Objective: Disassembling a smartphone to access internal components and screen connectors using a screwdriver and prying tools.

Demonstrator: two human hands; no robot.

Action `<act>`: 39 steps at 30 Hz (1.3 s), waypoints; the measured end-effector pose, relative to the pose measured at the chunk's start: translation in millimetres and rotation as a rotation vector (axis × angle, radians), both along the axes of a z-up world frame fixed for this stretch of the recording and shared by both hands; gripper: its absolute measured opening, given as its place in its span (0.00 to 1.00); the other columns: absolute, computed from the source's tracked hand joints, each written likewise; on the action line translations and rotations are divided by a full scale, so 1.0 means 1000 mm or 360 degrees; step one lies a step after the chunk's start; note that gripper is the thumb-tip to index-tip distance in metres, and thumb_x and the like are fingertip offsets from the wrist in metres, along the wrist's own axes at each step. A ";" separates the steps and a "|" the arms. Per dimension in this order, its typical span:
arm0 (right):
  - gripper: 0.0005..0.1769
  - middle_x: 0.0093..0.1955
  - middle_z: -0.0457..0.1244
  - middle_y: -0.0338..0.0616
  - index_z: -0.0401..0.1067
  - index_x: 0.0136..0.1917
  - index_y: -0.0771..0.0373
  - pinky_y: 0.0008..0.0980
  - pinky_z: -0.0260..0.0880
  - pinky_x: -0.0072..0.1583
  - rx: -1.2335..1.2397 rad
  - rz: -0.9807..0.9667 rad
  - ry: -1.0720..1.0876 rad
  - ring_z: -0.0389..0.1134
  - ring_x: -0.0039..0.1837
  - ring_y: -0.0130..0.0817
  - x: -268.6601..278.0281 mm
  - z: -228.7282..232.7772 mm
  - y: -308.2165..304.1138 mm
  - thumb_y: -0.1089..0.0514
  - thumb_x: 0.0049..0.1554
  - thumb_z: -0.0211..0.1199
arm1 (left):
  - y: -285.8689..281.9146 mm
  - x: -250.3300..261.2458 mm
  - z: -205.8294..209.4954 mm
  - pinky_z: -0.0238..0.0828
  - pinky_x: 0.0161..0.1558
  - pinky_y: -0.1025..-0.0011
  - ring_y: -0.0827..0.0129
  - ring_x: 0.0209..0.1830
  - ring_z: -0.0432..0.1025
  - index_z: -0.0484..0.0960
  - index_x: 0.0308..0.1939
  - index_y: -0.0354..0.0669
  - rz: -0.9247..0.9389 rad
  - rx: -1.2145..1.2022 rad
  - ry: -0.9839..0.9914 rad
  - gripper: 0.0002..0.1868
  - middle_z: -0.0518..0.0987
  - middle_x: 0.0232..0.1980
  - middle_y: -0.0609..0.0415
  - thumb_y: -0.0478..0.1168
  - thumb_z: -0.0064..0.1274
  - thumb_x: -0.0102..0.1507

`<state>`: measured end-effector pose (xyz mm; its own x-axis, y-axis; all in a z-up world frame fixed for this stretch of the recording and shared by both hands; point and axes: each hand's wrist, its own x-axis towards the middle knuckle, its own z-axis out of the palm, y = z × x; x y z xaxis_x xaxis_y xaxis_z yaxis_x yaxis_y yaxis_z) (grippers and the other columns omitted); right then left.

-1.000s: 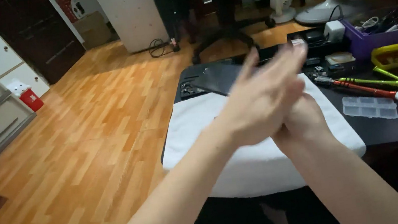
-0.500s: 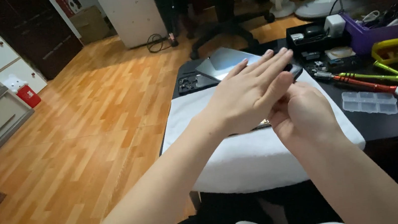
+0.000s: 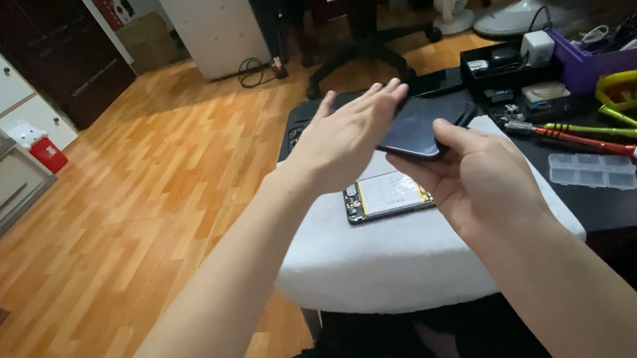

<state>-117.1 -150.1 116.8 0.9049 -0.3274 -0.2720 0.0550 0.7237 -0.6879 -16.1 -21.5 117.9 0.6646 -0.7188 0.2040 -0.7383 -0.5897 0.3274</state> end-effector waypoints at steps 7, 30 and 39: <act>0.05 0.55 0.68 0.58 0.64 0.54 0.70 0.46 0.80 0.62 -0.0115 -0.0034 0.0025 0.75 0.62 0.48 -0.005 0.010 0.009 0.65 0.66 0.52 | 0.025 0.013 -0.010 0.14 0.75 0.43 0.66 0.85 0.35 0.54 0.79 0.55 0.0129 -0.0109 -0.0022 0.58 0.52 0.84 0.57 0.74 -0.06 0.54; 0.19 0.69 0.69 0.59 0.64 0.68 0.66 0.41 0.84 0.62 -0.0005 -0.0043 0.0123 0.76 0.68 0.52 0.002 0.027 -0.006 0.61 0.64 0.53 | 0.142 0.064 -0.086 0.12 0.79 0.40 0.65 0.87 0.20 0.48 0.81 0.45 0.1554 0.0575 0.0905 0.45 0.41 0.86 0.62 0.66 0.07 0.67; 0.26 0.64 0.58 0.60 0.55 0.71 0.79 0.51 0.74 0.66 -0.0298 0.0328 -0.0293 0.70 0.65 0.59 0.066 -0.045 -0.059 0.56 0.67 0.47 | 0.050 0.053 -0.022 0.71 0.65 0.57 0.47 0.67 0.73 0.58 0.78 0.35 0.0795 -0.1046 0.1298 0.50 0.71 0.69 0.26 0.70 0.14 0.66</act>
<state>-51.0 -209.2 71.5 0.9857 -0.1611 -0.0503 0.0563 0.5946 -0.8020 37.2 28.7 96.4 0.9505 -0.2537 -0.1791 0.1001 -0.2958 0.9500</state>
